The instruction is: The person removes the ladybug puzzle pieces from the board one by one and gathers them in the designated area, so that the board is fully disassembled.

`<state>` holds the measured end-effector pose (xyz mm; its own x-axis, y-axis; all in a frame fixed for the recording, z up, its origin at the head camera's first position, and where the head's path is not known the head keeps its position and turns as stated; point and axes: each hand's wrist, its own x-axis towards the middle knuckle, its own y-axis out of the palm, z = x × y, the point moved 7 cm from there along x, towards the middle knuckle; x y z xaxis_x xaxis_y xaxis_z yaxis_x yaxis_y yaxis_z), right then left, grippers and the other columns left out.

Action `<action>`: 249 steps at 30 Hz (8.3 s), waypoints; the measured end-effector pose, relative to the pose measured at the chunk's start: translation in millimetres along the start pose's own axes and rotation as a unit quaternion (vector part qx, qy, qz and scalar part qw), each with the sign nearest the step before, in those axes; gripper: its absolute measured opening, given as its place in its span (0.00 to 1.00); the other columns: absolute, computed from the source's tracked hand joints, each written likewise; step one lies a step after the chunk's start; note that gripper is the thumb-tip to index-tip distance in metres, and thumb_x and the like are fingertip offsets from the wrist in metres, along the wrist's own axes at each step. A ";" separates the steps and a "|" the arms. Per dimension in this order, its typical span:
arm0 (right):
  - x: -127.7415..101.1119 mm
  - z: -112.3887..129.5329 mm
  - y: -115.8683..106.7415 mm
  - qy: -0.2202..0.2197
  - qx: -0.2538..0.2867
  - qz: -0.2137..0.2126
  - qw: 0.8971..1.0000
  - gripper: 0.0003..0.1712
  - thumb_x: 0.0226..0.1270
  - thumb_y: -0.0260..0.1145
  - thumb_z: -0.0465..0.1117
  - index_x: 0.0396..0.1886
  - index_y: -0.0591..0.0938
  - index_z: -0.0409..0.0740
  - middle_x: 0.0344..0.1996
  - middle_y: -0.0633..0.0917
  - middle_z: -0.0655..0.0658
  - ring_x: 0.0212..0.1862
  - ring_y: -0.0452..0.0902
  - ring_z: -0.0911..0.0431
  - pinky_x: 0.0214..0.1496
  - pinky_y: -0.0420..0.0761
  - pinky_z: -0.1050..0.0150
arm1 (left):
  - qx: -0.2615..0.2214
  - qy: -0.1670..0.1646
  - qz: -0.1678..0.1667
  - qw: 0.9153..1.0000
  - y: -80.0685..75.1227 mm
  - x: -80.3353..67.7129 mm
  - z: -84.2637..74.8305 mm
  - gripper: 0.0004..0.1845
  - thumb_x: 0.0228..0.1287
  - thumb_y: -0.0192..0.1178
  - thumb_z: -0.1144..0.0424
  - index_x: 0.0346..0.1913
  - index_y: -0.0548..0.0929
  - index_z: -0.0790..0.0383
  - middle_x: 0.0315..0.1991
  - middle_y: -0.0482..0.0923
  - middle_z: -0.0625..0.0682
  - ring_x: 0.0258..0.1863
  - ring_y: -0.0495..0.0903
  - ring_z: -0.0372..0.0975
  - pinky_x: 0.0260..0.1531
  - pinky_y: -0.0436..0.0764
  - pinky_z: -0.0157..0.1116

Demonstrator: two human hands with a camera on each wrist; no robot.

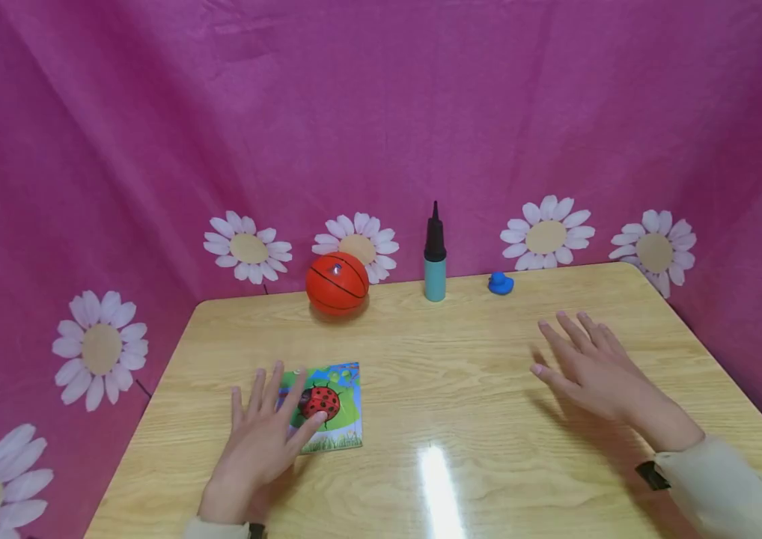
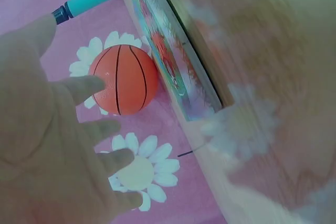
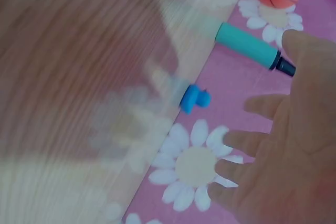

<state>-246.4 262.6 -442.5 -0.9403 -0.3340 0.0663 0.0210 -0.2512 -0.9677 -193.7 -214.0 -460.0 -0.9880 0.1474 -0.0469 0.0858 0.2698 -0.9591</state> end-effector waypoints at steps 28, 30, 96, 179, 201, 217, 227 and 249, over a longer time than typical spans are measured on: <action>123.6 213.3 77.0 -0.231 0.173 0.084 0.954 0.21 0.72 0.71 0.43 0.58 0.86 0.34 0.54 0.89 0.38 0.57 0.84 0.46 0.65 0.83 0.51 | -0.028 0.061 0.083 0.994 32.2 16.8 -29.1 0.34 0.70 0.66 0.40 0.76 0.72 0.40 0.82 0.58 0.64 0.81 0.55 0.67 0.73 0.58 0.75; 131.7 223.9 83.6 -0.238 0.183 0.086 0.950 0.20 0.72 0.71 0.41 0.57 0.86 0.34 0.52 0.89 0.38 0.54 0.85 0.48 0.61 0.84 0.54 | -0.033 0.063 0.088 0.994 31.9 16.9 -29.2 0.33 0.70 0.66 0.41 0.75 0.73 0.40 0.82 0.58 0.64 0.81 0.55 0.67 0.73 0.57 0.75; 140.7 155.3 85.6 -0.018 0.413 0.143 0.900 0.12 0.64 0.76 0.30 0.45 0.83 0.36 0.32 0.90 0.42 0.30 0.84 0.61 0.38 0.91 0.57 | -0.049 0.055 0.126 0.989 27.9 16.5 -28.1 0.38 0.69 0.68 0.43 0.77 0.69 0.48 0.83 0.55 0.62 0.83 0.50 0.65 0.78 0.53 0.70; 157.3 291.9 113.1 -0.182 0.178 0.088 0.963 0.13 0.71 0.71 0.41 0.49 0.90 0.38 0.41 0.89 0.45 0.43 0.78 0.56 0.54 0.84 0.62 | -0.065 0.053 0.084 0.993 25.5 12.0 -22.8 0.33 0.66 0.70 0.41 0.69 0.74 0.47 0.82 0.55 0.67 0.82 0.55 0.64 0.73 0.67 0.67; 163.4 302.2 122.1 -0.070 0.139 0.108 0.982 0.17 0.66 0.78 0.44 0.49 0.85 0.42 0.44 0.85 0.45 0.49 0.75 0.51 0.57 0.78 0.61 | -0.065 0.025 0.102 0.992 22.6 8.5 -16.8 0.34 0.65 0.73 0.43 0.71 0.78 0.46 0.81 0.51 0.74 0.81 0.54 0.68 0.70 0.69 0.69; 165.9 289.2 125.7 -0.031 0.246 0.109 0.963 0.16 0.64 0.79 0.38 0.47 0.82 0.43 0.38 0.82 0.48 0.44 0.71 0.56 0.49 0.75 0.65 | -0.055 0.030 0.113 0.992 23.1 9.5 -21.5 0.34 0.64 0.72 0.42 0.72 0.76 0.41 0.75 0.56 0.73 0.72 0.66 0.68 0.62 0.78 0.67; 160.7 260.8 114.4 -0.056 0.348 0.084 0.932 0.09 0.68 0.75 0.35 0.40 0.82 0.46 0.32 0.83 0.50 0.35 0.76 0.59 0.38 0.77 0.70 | -0.043 0.039 0.099 0.993 22.0 8.2 -22.4 0.37 0.63 0.73 0.41 0.74 0.74 0.41 0.70 0.59 0.73 0.67 0.70 0.68 0.62 0.78 0.65; 116.4 81.7 57.3 -0.077 0.221 0.110 0.966 0.02 0.67 0.75 0.33 0.36 0.90 0.44 0.28 0.86 0.50 0.33 0.74 0.60 0.38 0.76 0.67 | -0.051 0.019 0.105 0.993 23.0 6.0 -23.6 0.37 0.65 0.72 0.43 0.75 0.72 0.41 0.73 0.57 0.74 0.71 0.65 0.70 0.65 0.75 0.67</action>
<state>-326.9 135.1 -470.3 -0.8354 -0.5464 -0.0598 0.3893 -0.5112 -0.7662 -194.6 -184.4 -475.7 -0.9415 0.2466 -0.2297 0.3036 0.3247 -0.8958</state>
